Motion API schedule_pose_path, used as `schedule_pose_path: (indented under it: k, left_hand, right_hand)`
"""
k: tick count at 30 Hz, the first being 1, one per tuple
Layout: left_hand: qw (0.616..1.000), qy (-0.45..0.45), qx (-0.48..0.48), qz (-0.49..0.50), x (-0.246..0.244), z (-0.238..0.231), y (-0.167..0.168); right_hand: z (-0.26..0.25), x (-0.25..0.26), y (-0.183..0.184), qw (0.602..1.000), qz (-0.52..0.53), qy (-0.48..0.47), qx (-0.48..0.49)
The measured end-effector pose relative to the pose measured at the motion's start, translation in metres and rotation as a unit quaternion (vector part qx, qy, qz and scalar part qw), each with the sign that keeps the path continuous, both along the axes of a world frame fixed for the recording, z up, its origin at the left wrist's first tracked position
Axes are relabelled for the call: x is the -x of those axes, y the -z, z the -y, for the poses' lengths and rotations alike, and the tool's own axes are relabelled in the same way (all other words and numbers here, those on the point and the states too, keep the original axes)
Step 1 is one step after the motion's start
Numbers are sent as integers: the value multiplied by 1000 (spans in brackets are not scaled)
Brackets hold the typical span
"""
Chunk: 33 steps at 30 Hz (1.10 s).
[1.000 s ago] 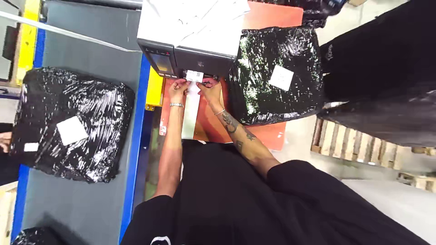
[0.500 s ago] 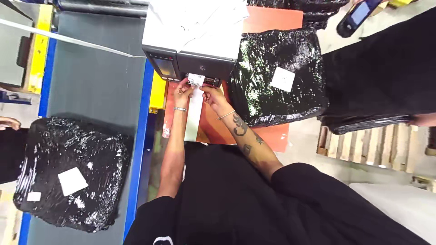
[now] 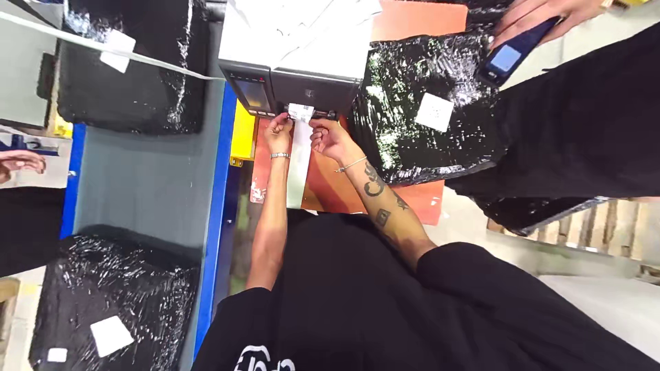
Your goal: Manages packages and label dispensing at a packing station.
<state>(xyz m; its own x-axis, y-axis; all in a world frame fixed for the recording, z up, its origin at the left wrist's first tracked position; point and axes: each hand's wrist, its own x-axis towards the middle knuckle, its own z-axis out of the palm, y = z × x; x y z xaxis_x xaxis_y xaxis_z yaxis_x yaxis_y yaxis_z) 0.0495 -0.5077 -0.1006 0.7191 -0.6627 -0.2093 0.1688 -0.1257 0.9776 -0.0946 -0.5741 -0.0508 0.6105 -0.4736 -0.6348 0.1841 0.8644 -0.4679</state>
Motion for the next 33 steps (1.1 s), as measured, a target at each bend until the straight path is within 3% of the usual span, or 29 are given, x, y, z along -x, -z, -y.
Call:
schedule_pose_path:
  k: [4,6,8,10,12,15,20,25,29,31,33]
  left_hand:
    - [989,24,-34,141,6,-1,13]
    - [988,-7,-69,135,14,-5,7]
    - [998,-5,-60,-29,25,-2,-4]
    - [975,24,-45,-216,34,4,-18]
    - [960,0,-37,-279,38,9,-23]
    - [965,-46,-7,-257,38,8,-25]
    - [989,-23,8,-145,29,1,-19]
    - [997,-21,-78,11,40,-9,-36]
    - [996,-26,-83,-34,50,-14,-52]
    - [991,-60,-93,-81,47,-14,-47]
    - [990,-83,-91,-62,39,-14,-33]
  right_hand:
    - [5,1,-4,998,54,19,-23]
    - [13,-2,-6,997,64,30,-42]
    - [20,-4,-10,998,43,30,-44]
    - [22,-3,-7,999,22,13,-34]
    - [21,-3,-4,999,2,4,-32]
    - [19,-1,-2,999,-29,-9,-26]
    - [9,1,5,994,-96,-44,40]
    - [-5,6,3,979,-129,-102,121]
    - [-11,2,0,968,-171,-58,175]
    - [-9,-7,-2,969,-176,-40,166]
    - [-5,-17,-6,976,-160,-14,148]
